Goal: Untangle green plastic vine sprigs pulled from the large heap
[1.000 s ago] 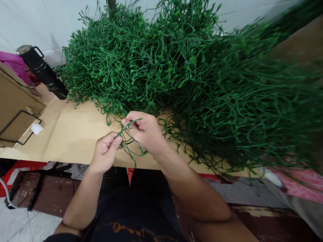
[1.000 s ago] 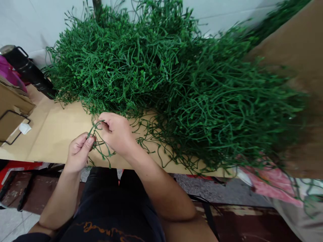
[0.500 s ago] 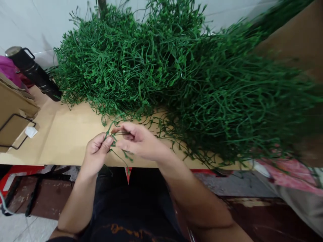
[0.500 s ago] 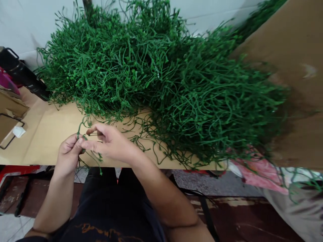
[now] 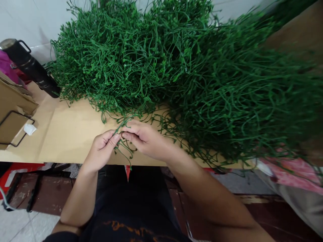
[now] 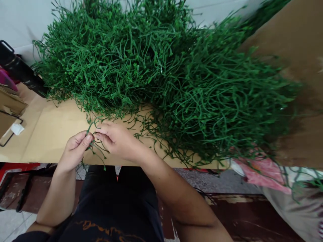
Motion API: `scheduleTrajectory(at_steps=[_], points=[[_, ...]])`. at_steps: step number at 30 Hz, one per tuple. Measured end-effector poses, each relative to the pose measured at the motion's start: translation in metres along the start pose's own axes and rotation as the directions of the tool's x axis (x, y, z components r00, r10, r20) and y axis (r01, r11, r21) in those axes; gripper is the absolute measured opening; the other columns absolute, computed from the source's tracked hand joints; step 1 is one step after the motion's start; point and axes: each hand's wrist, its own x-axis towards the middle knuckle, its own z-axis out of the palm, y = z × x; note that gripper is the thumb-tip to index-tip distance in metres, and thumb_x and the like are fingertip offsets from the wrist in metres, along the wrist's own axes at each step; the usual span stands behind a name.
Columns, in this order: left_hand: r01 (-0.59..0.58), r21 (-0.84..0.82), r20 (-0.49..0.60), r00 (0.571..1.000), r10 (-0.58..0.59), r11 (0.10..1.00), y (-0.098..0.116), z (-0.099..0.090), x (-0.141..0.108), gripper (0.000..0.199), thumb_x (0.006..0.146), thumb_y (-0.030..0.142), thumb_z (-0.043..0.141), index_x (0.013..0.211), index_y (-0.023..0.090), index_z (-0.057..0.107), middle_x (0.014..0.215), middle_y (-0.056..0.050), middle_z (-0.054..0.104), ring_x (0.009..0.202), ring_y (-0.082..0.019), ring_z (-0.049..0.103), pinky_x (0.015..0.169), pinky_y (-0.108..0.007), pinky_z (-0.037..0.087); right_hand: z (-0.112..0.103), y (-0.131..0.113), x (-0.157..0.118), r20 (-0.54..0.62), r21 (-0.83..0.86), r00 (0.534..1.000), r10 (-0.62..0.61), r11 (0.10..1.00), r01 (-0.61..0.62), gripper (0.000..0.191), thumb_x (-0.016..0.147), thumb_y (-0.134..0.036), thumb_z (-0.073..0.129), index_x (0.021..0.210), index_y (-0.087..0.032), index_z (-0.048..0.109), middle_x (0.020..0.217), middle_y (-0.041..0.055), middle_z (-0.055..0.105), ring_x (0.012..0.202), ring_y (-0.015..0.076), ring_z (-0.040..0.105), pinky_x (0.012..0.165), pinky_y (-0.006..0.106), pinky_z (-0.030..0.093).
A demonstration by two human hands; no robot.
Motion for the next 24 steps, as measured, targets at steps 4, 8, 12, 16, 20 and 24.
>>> scheduleTrajectory(at_steps=[4,8,12,16,20,24], points=[[-0.009,-0.046,-0.055,0.998,0.006,0.999,-0.001,0.003,-0.001,0.041,0.077,0.053,0.056,0.058,0.017,0.047,0.056,0.003,0.036,0.053,-0.008,0.032,0.05,-0.022,0.031,0.005,0.004,0.003,-0.106,-0.487,0.988,-0.116,0.872,0.05,0.024,0.087,-0.017,0.035,0.082,-0.014,0.058,0.078,0.0071,0.047,0.068,0.0151,0.038,0.057,0.028,0.028],[-0.038,-0.058,-0.1,0.994,0.032,0.998,-0.001,0.005,-0.001,0.041,0.077,0.053,0.056,0.058,0.017,0.045,0.057,0.003,0.035,0.053,-0.008,0.031,0.049,-0.022,0.031,0.006,-0.001,0.012,-0.119,-0.611,0.975,-0.188,0.788,0.077,0.03,0.09,-0.021,0.031,0.079,-0.017,0.059,0.073,0.0068,0.046,0.066,0.0156,0.035,0.054,0.029,0.023],[-0.053,-0.056,-0.176,0.984,0.043,0.997,-0.002,0.004,0.001,0.041,0.077,0.053,0.056,0.059,0.018,0.046,0.056,0.004,0.034,0.05,-0.008,0.027,0.047,-0.022,0.028,0.008,-0.003,0.029,-0.116,-0.55,0.988,-0.102,0.835,0.022,0.028,0.09,-0.027,0.036,0.074,-0.017,0.055,0.071,0.0057,0.046,0.061,0.0136,0.032,0.051,0.03,0.017],[-0.085,-0.079,-0.178,0.982,0.07,0.993,0.002,-0.002,-0.017,0.038,0.078,0.051,0.056,0.061,0.018,0.05,0.054,0.003,0.037,0.05,-0.008,0.03,0.046,-0.023,0.026,-0.008,0.027,0.043,-0.252,-0.483,0.968,0.001,0.866,-0.127,0.016,0.085,-0.021,0.043,0.072,-0.017,0.051,0.073,0.0049,0.048,0.06,0.0121,0.033,0.052,0.028,0.019],[-0.056,-0.052,-0.158,0.986,0.047,0.997,0.003,-0.01,-0.035,0.035,0.076,0.048,0.06,0.061,0.017,0.054,0.055,0.002,0.042,0.052,-0.009,0.037,0.047,-0.023,0.029,-0.045,0.042,0.038,-0.587,-0.468,0.807,-0.061,0.84,-0.276,0.019,0.086,-0.015,0.039,0.068,-0.017,0.045,0.068,0.0037,0.046,0.066,0.0129,0.041,0.058,0.027,0.03],[0.024,-0.21,-0.268,0.96,-0.081,0.977,0.0,-0.014,-0.021,0.033,0.076,0.047,0.06,0.065,0.017,0.055,0.057,0.003,0.044,0.049,-0.005,0.035,0.044,-0.018,0.028,-0.069,0.002,0.027,-0.537,-0.529,0.785,-0.309,0.848,-0.028,0.024,0.089,-0.022,0.039,0.065,-0.019,0.043,0.061,0.0002,0.043,0.06,0.0113,0.043,0.056,0.027,0.035]])
